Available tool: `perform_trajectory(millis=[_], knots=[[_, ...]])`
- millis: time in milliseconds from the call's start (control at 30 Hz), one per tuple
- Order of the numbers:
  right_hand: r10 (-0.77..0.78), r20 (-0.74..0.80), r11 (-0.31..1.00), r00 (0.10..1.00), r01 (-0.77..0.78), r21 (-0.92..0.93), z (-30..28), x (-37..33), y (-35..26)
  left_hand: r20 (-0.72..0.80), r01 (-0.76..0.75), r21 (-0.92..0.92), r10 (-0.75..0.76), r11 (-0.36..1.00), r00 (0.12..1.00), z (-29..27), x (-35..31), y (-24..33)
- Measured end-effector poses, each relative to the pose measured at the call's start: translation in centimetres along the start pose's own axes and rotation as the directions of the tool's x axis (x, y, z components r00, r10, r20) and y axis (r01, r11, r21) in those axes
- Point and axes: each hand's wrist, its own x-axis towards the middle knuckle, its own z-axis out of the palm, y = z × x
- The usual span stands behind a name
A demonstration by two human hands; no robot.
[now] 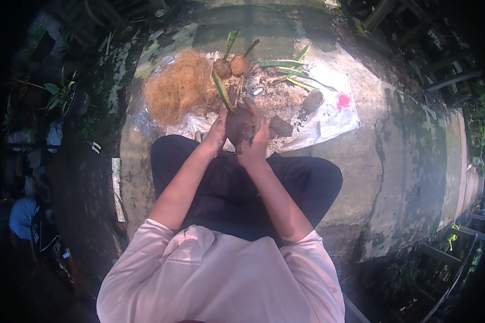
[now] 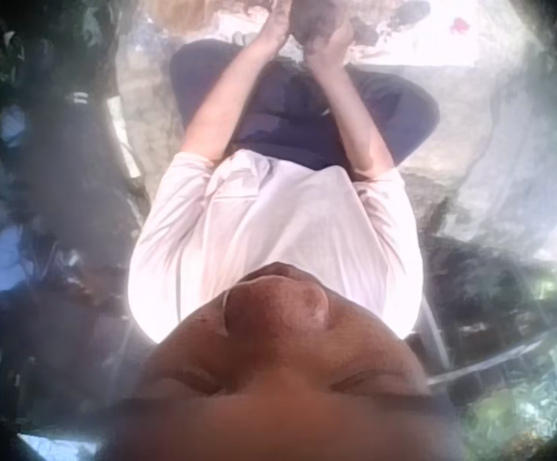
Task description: The person sits cross-legged on the ground and uses both hands to knead and shape a lump of dark clay into a rounded form. They repeatedly press, roll, and smooth the material on a white sheet laid out on the concrete floor.
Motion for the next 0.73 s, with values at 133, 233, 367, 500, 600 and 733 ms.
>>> perform_trajectory(millis=[133,233,367,500,600,733], knots=[[0.004,-0.021,0.995,1.0,-0.002,0.096,0.0,-0.2,0.1,0.028,0.238,-0.012,-0.238,0.971,0.971,-1.0,0.5,-0.9],[0.096,0.005,0.964,0.995,-0.094,0.25,-0.4,-0.1,-0.1,0.027,0.101,-0.07,-0.099,0.992,0.995,-0.5,-0.2,-1.1],[0.205,0.023,0.925,0.979,-0.201,0.321,-1.2,-0.2,1.6,0.014,-0.333,0.149,0.335,0.931,0.942,0.0,-0.7,-1.0],[0.382,0.163,0.491,0.91,-0.348,0.799,-1.8,0.0,0.4,0.249,-0.563,0.565,0.526,0.603,0.814,-0.7,-1.5,1.1],[0.477,0.197,0.411,0.857,-0.415,0.812,-2.0,0.6,-0.4,0.328,-0.55,0.719,0.49,0.426,0.808,-0.9,-1.7,2.1],[0.478,0.223,0.372,0.85,-0.425,0.825,-2.0,0.8,-0.3,0.363,-0.542,0.763,0.46,0.353,0.81,-0.9,-1.5,2.7]])
